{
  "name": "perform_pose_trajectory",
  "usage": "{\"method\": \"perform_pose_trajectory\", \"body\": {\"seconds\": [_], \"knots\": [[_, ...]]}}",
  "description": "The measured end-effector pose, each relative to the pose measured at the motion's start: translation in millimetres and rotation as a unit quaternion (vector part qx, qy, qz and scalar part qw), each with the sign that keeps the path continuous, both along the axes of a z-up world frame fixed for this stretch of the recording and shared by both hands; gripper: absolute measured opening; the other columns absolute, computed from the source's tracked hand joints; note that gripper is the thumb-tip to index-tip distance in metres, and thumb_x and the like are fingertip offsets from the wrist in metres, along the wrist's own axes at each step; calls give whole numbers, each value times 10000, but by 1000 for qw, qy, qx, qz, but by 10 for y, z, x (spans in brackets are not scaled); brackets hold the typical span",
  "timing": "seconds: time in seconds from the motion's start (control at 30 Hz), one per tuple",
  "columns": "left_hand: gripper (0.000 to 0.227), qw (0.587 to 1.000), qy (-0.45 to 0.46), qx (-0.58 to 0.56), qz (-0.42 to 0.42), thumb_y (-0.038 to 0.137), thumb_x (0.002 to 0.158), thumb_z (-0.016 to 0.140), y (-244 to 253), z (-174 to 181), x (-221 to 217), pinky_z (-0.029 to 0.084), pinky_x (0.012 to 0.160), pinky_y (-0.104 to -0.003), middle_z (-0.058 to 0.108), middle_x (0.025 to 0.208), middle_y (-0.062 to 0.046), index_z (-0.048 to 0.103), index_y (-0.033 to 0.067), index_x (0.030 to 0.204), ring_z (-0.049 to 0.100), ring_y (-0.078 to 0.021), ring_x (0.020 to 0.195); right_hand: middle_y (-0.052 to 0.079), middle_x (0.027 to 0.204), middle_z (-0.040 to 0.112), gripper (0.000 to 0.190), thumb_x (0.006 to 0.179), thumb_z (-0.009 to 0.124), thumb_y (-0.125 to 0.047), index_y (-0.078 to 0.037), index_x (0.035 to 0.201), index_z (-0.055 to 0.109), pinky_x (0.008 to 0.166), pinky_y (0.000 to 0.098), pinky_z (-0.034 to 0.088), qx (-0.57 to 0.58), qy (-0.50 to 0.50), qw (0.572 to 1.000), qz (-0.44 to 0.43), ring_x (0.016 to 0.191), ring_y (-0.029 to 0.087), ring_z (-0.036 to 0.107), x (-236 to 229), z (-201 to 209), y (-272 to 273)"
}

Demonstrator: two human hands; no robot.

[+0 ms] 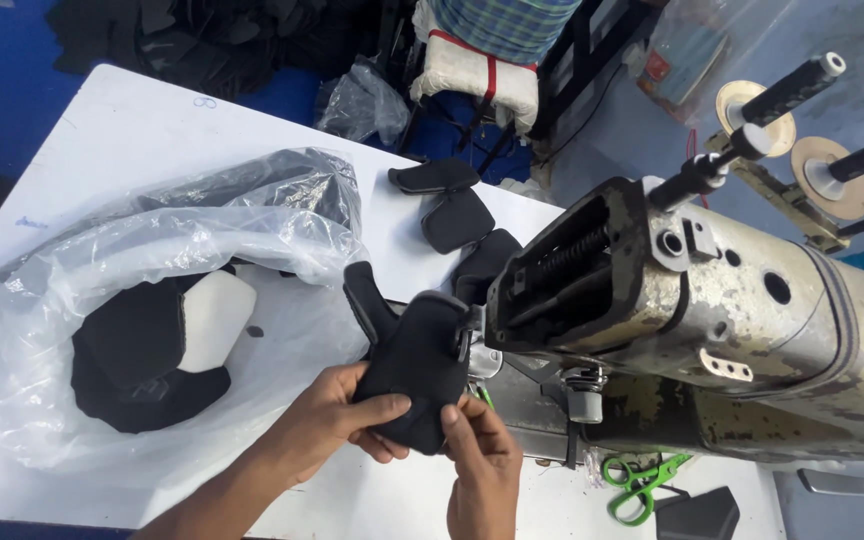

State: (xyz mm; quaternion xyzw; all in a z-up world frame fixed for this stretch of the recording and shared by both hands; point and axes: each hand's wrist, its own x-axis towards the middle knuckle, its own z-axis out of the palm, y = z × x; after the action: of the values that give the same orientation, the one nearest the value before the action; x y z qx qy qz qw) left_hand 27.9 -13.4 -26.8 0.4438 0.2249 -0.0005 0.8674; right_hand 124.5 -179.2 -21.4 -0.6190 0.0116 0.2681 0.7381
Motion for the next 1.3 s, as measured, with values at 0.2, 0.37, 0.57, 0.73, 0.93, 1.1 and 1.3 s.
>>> {"method": "perform_pose_trajectory", "body": {"seconds": [0.2, 0.37, 0.57, 0.73, 0.93, 1.1, 1.3], "knots": [[465, 1000, -1, 4, 21, 303, 832, 766, 63, 121, 140, 639, 577, -299, 769, 840, -153, 675, -47, 1126, 745, -185, 636, 88, 754, 705, 244, 885, 734, -140, 69, 1010, 758, 632, 296, 523, -38, -50, 998, 32, 630, 148, 622, -20, -100, -50], [398, 999, -12, 25, 43, 272, 874, 746, 111, 132, 202, 621, 575, -281, 760, 858, -130, 670, -66, 1071, 744, -172, 649, 44, 708, 648, 255, 939, 724, -208, 47, 928, 729, 619, 265, 489, 1, -63, 996, 57, 628, 106, 566, 39, 56, 91], [370, 994, -24, 108, -5, 286, 882, 742, 205, 93, 174, 595, 540, -261, 741, 801, -100, 649, -18, 1072, 695, -127, 587, 64, 666, 651, 243, 908, 739, -184, 51, 947, 785, 517, 253, 363, -60, -63, 996, 31, 557, 106, 500, -87, -81, 36], [288, 962, 8, 273, -18, 283, 890, 748, 454, 285, 346, 518, 490, -262, 706, 750, -73, 685, 29, 1010, 622, -88, 533, 48, 700, 660, 228, 909, 741, -161, 53, 981, 777, 561, 248, 423, -18, -68, 992, 106, 612, 93, 541, -107, -17, 189], [361, 713, 122, 670, 167, 373, 904, 746, 569, 95, -110, 510, 732, -403, 687, 905, -126, 686, 52, 1059, 638, -254, 822, 74, 716, 698, 209, 892, 743, -133, 63, 956, 775, 564, 272, 494, -43, -66, 984, 160, 631, 126, 621, -70, -515, -58], [722, 350, 320, 847, 239, 555, 713, 701, 773, -91, -826, 449, 1000, -560, 611, 1286, -186, 639, 54, 1230, 569, -362, 1216, 118, 672, 684, 197, 895, 742, -110, 68, 961, 794, 516, 296, 491, -111, -24, 984, 138, 580, 165, 621, 13, -1026, -341], [350, 515, 387, 741, 189, 206, 953, 711, 691, -100, -1305, 518, 990, -447, 664, 1198, -141, 680, 38, 1258, 609, -344, 1137, 99, 730, 721, 208, 907, 721, -137, 54, 965, 780, 549, 286, 535, -79, -42, 970, 225, 617, 144, 655, -106, -1030, -298]]}}
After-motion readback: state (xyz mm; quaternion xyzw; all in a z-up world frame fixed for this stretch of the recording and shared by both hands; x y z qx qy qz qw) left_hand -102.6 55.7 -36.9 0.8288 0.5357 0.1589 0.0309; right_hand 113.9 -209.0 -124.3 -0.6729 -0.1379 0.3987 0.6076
